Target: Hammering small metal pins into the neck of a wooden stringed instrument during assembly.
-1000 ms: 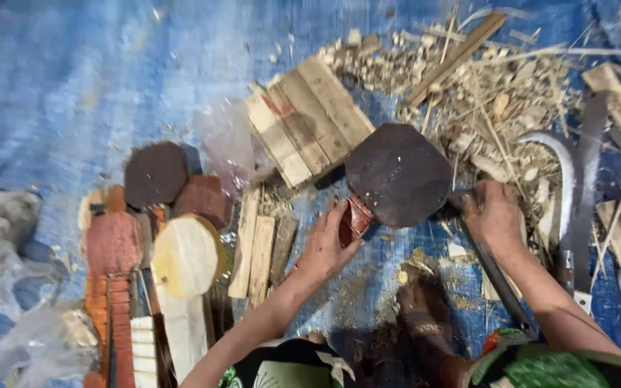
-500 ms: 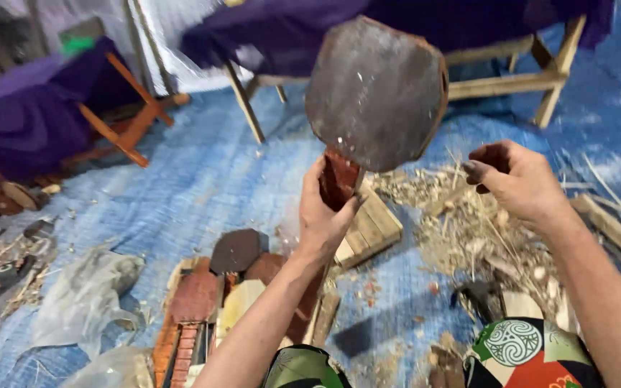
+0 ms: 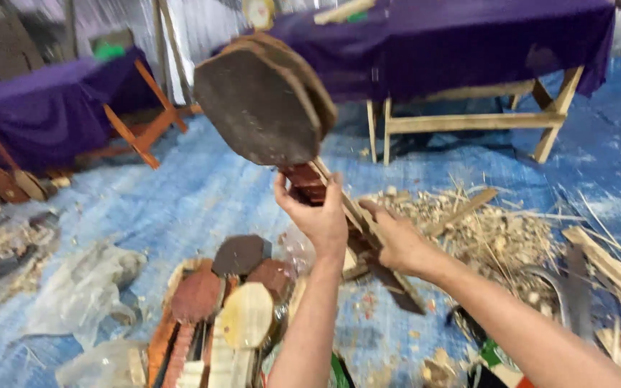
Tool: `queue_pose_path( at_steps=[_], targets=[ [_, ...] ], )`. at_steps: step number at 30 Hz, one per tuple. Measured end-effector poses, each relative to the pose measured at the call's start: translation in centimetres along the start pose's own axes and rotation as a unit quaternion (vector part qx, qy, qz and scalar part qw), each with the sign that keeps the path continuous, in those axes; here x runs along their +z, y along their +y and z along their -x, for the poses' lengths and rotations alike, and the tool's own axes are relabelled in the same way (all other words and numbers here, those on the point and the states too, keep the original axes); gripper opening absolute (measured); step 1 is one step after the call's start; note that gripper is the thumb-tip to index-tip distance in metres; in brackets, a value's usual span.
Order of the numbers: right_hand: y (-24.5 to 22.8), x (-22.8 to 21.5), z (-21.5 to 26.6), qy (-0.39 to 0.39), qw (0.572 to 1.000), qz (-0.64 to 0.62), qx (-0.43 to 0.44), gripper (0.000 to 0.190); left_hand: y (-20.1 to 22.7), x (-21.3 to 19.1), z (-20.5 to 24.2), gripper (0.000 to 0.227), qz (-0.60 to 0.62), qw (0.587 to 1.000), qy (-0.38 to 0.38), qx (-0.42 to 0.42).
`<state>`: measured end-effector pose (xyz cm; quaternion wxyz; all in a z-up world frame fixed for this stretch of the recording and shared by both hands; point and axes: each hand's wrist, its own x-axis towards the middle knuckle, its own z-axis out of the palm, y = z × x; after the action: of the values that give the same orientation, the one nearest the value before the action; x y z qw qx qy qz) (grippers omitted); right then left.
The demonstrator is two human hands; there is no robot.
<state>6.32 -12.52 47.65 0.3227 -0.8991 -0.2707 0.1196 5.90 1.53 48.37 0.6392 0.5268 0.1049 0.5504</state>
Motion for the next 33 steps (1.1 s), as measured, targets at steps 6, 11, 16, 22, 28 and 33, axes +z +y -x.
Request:
queue_pose_path(
  at_steps=[6, 11, 16, 22, 28, 33],
  targets=[
    [1.1, 2.7, -0.7, 0.048, 0.998, 0.008, -0.046, 0.064, -2.8, -0.1, 0.2, 0.100, 0.015, 0.995, 0.048, -0.091],
    [1.3, 1.5, -3.3, 0.074, 0.985, -0.152, 0.034, 0.062, -3.9, -0.7, -0.6, 0.088, 0.091, 0.988, -0.041, -0.116],
    [0.8, -1.2, -3.1, 0.125, 0.937, -0.325, 0.022, 0.067, -13.1, -2.8, -0.6, 0.065, 0.227, 0.927, -0.188, -0.233],
    [2.7, -1.0, -4.2, 0.014, 0.896, -0.441, 0.044, 0.086, -7.0, -0.8, 1.0, 0.064, 0.293, 0.814, -0.368, -0.341],
    [4.2, -3.3, -1.7, 0.409, 0.893, -0.092, -0.163, 0.016, -8.6, -1.6, 3.1, 0.038, 0.108, 0.909, -0.165, -0.367],
    [-0.6, -5.0, 2.7, 0.537, 0.767, -0.041, -0.350, 0.073, -9.3, -1.7, -0.1, 0.026, 0.137, 0.920, -0.144, -0.337]
  ],
)
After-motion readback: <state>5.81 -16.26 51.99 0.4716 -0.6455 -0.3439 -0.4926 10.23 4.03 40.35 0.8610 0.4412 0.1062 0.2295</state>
